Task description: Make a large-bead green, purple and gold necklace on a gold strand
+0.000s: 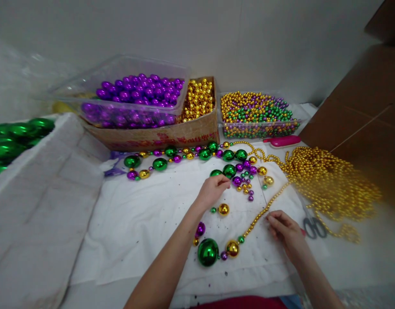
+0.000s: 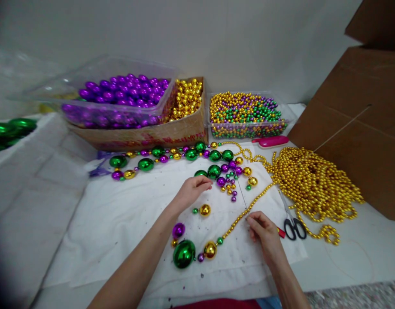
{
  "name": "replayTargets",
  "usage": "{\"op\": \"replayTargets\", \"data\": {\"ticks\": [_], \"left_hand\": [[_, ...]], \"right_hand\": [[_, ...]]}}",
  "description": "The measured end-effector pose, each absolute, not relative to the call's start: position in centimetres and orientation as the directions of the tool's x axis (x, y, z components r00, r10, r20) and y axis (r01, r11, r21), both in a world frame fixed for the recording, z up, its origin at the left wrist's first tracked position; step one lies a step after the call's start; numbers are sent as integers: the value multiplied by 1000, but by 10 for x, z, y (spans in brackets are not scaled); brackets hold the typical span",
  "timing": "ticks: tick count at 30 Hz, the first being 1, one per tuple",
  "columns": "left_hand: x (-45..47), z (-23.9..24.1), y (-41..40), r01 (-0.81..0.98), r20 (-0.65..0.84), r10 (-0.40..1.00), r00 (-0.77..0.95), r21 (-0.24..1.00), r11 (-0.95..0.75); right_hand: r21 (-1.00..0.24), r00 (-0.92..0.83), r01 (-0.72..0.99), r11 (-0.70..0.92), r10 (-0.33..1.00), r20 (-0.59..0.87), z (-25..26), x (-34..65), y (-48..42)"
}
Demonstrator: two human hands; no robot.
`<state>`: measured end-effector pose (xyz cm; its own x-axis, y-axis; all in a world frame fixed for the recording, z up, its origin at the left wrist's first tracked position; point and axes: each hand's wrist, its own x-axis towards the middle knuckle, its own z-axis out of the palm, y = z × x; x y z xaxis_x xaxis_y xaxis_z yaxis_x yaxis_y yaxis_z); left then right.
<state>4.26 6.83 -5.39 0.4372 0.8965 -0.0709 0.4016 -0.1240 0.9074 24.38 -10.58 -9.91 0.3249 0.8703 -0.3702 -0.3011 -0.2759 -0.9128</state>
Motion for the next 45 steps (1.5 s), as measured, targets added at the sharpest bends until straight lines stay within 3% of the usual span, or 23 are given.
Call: {"op": "replayTargets", "data": {"ticks": [6, 13, 27, 35, 37, 40, 45], "left_hand": [[50, -51, 68, 386, -105, 925, 365, 921, -48], [50, -52, 60, 341, -163, 904, 396, 940, 21], [58, -65, 49, 410, -123, 874, 470, 907, -93], [42, -60, 54, 467, -122, 904, 410, 879, -94], [46, -54, 49, 472, -106, 882, 458, 870, -140], [64, -49, 35, 487, -22, 795, 606, 801, -349], [99, -58, 14, 572, -4, 667, 745, 518, -636]], "right_hand": [[-915, 316, -290, -282, 874, -369, -100, 247, -105], [-911, 292, -301, -282, 882, -369, -100, 248, -107], [-904, 280, -335, -267, 887, -366, -96, 250, -109], [-900, 282, -345, -265, 886, -369, -98, 251, -110], [-897, 281, -354, -264, 885, -372, -99, 250, -110], [-897, 288, -362, -254, 885, -366, -97, 250, -109], [-900, 303, -364, -240, 883, -358, -95, 248, -109]]}}
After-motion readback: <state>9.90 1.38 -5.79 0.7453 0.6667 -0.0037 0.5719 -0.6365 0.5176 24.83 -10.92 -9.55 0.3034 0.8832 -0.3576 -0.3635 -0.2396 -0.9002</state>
